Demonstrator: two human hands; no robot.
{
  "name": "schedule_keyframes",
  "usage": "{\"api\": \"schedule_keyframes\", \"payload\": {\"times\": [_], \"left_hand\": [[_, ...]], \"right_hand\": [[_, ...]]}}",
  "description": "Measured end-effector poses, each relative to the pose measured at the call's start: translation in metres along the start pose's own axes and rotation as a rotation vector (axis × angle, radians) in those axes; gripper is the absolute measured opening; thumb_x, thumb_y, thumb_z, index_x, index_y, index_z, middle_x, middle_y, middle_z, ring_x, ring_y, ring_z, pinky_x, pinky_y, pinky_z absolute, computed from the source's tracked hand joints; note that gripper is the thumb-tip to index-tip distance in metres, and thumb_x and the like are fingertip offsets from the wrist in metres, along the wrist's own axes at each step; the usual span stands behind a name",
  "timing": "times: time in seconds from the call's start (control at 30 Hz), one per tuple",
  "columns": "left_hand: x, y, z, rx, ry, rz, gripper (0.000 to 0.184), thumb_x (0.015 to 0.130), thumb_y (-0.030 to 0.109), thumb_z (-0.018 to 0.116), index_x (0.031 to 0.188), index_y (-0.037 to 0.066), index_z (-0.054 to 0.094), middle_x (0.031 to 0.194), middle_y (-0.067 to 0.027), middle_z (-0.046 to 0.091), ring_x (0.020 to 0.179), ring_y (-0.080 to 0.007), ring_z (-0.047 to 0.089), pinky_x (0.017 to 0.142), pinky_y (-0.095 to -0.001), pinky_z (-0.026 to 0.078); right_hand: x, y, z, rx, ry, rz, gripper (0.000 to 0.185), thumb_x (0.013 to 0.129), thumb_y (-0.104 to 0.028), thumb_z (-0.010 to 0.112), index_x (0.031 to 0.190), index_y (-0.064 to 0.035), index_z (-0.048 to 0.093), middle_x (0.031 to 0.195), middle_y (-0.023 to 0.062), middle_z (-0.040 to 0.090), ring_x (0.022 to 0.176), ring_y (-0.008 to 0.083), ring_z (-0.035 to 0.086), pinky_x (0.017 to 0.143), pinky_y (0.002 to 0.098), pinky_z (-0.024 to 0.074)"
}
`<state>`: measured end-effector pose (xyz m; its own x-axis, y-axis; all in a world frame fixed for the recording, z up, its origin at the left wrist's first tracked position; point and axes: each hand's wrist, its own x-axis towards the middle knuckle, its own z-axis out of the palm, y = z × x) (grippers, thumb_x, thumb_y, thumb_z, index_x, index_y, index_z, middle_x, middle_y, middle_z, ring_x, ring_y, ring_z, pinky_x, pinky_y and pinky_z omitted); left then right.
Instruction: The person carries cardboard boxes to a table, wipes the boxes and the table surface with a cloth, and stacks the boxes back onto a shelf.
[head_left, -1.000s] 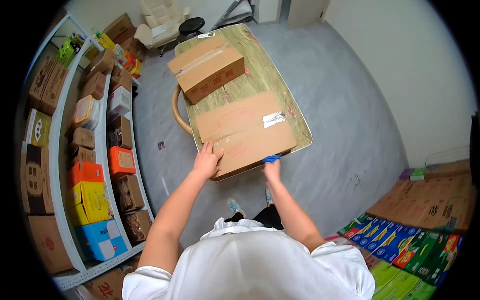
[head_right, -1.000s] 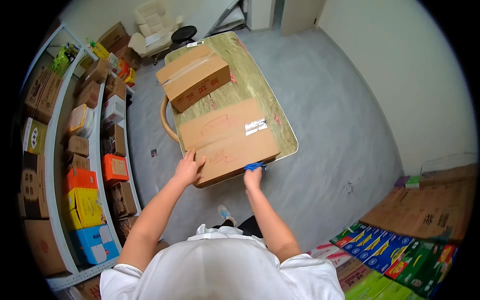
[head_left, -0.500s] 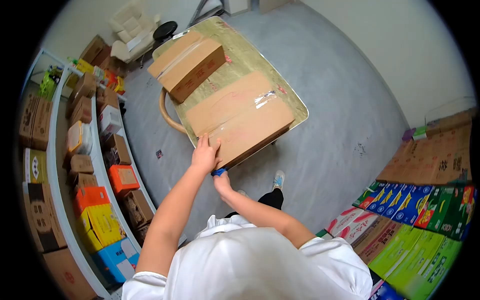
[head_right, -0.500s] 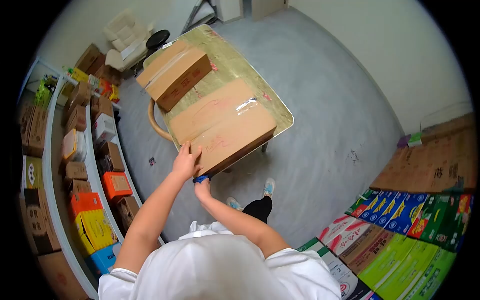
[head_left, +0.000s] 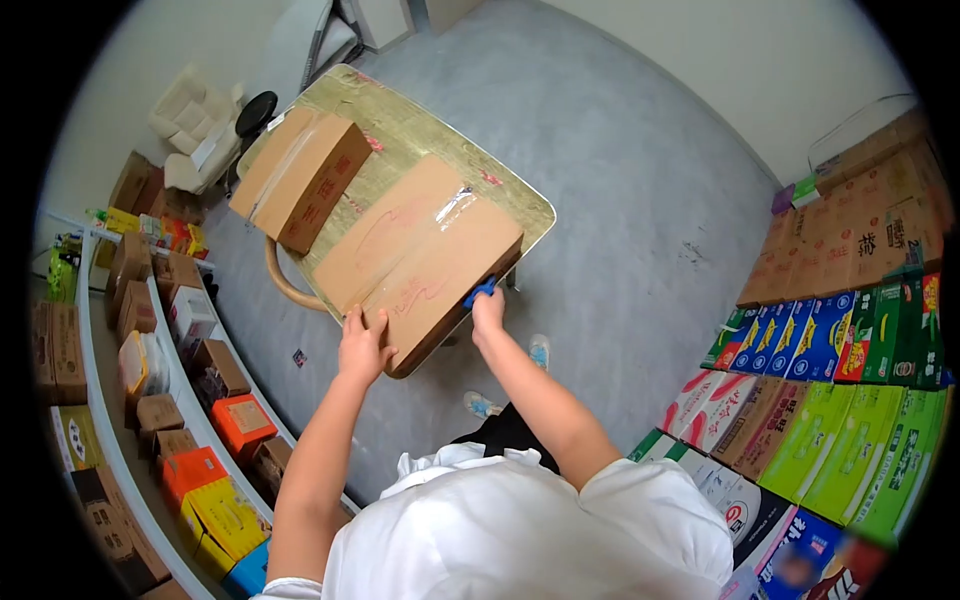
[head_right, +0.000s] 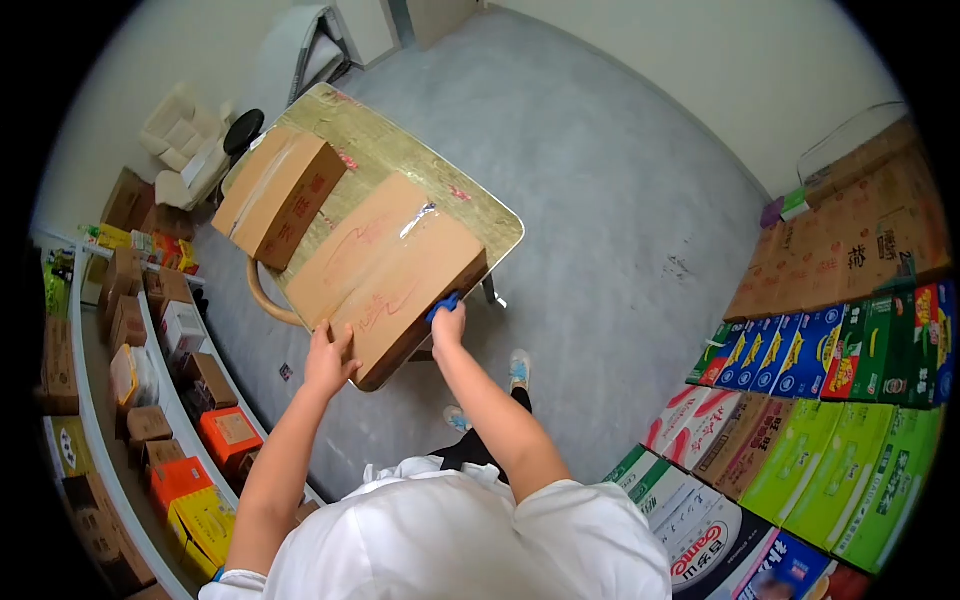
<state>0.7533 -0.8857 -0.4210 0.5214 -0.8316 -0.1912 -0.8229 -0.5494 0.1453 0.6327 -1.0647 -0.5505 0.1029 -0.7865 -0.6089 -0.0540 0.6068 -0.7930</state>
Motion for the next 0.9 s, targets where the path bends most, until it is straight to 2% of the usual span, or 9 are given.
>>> {"api": "schedule_keyframes", "payload": {"times": [0.13, 0.2, 0.27, 0.33, 0.53, 0.6, 0.67, 0.7, 0.9], "left_hand": [[0.0, 0.005, -0.004, -0.028, -0.004, -0.03, 0.073, 0.063, 0.024, 0.083, 0.13, 0.017, 0.054, 0.139, -0.0281, 0.034, 0.126, -0.044, 0.038, 0.103, -0.0435, 0.038], [0.0, 0.005, -0.006, -0.025, 0.0, -0.022, 0.073, 0.063, 0.023, 0.083, 0.13, 0.017, 0.054, 0.139, -0.0284, 0.034, 0.126, -0.0443, 0.038, 0.103, -0.0435, 0.038], [-0.001, 0.004, -0.004, -0.015, 0.009, -0.02, 0.073, 0.062, 0.022, 0.083, 0.129, 0.017, 0.054, 0.139, -0.0286, 0.035, 0.126, -0.0444, 0.038, 0.103, -0.0436, 0.038], [-0.002, 0.003, -0.003, -0.012, 0.023, -0.017, 0.073, 0.062, 0.022, 0.083, 0.129, 0.016, 0.054, 0.139, -0.0288, 0.035, 0.126, -0.0444, 0.038, 0.103, -0.0436, 0.039], [0.001, 0.006, -0.005, -0.033, 0.062, -0.027, 0.075, 0.059, 0.02, 0.084, 0.128, 0.014, 0.056, 0.138, -0.0301, 0.035, 0.123, -0.0419, 0.04, 0.102, -0.0412, 0.038], [0.002, 0.004, -0.006, -0.039, 0.021, -0.034, 0.077, 0.056, 0.022, 0.086, 0.127, 0.014, 0.057, 0.138, -0.0298, 0.035, 0.123, -0.0422, 0.04, 0.102, -0.041, 0.038], [0.001, 0.01, -0.007, -0.065, 0.043, -0.063, 0.077, 0.054, 0.025, 0.086, 0.125, 0.014, 0.059, 0.138, -0.03, 0.036, 0.124, -0.0433, 0.039, 0.103, -0.0426, 0.038], [0.0, 0.012, -0.007, -0.089, 0.058, -0.08, 0.077, 0.052, 0.027, 0.087, 0.123, 0.014, 0.06, 0.137, -0.0303, 0.036, 0.125, -0.0444, 0.039, 0.104, -0.0443, 0.037], [0.006, 0.02, 0.001, -0.132, 0.117, -0.163, 0.079, 0.048, 0.031, 0.088, 0.119, 0.01, 0.061, 0.136, -0.0276, 0.038, 0.126, -0.0436, 0.038, 0.105, -0.0473, 0.033]], "right_hand": [[0.073, -0.025, -0.008, 0.049, 0.106, -0.124, 0.032, 0.084, -0.012, 0.044, 0.111, -0.0006, 0.058, 0.102, 0.0165, 0.064, 0.093, 0.0289, 0.061, 0.082, 0.0371, 0.0461], [0.075, -0.056, -0.016, 0.083, 0.142, -0.101, 0.029, 0.084, -0.011, 0.043, 0.107, 0.0005, 0.058, 0.095, 0.0148, 0.064, 0.086, 0.0251, 0.06, 0.077, 0.0353, 0.0464], [0.077, -0.072, -0.022, 0.283, 0.082, -0.091, 0.024, 0.085, -0.006, 0.04, 0.098, 0.0014, 0.059, 0.082, 0.0047, 0.057, 0.071, 0.0131, 0.051, 0.064, 0.0285, 0.0419], [0.081, -0.075, -0.023, 0.438, 0.055, -0.154, 0.025, 0.084, -0.003, 0.039, 0.098, -0.0001, 0.059, 0.081, 0.002, 0.056, 0.069, 0.0116, 0.048, 0.064, 0.027, 0.0405], [0.076, -0.08, -0.035, 0.497, -0.122, -0.274, 0.027, 0.083, -0.001, 0.038, 0.097, -0.0027, 0.061, 0.082, -0.0011, 0.056, 0.07, 0.0097, 0.047, 0.064, 0.0254, 0.0396], [0.089, -0.086, -0.042, 0.43, -0.201, -0.33, 0.029, 0.082, -0.002, 0.041, 0.101, 0.0003, 0.062, 0.087, 0.0005, 0.06, 0.074, 0.01, 0.052, 0.066, 0.024, 0.0416], [0.092, -0.105, -0.043, 0.261, -0.137, -0.324, 0.03, 0.081, -0.004, 0.043, 0.104, 0.0025, 0.061, 0.089, 0.0015, 0.061, 0.078, 0.0102, 0.054, 0.069, 0.0238, 0.043], [0.11, -0.106, -0.048, 0.179, -0.278, -0.339, 0.03, 0.081, -0.003, 0.044, 0.105, 0.0008, 0.061, 0.092, 0.0018, 0.063, 0.084, 0.0101, 0.057, 0.078, 0.0232, 0.0445], [0.132, -0.141, -0.007, -0.136, -0.59, -0.267, 0.031, 0.087, -0.005, 0.047, 0.115, -0.0009, 0.059, 0.098, 0.0037, 0.064, 0.086, 0.0109, 0.058, 0.079, 0.0244, 0.0459]]}}
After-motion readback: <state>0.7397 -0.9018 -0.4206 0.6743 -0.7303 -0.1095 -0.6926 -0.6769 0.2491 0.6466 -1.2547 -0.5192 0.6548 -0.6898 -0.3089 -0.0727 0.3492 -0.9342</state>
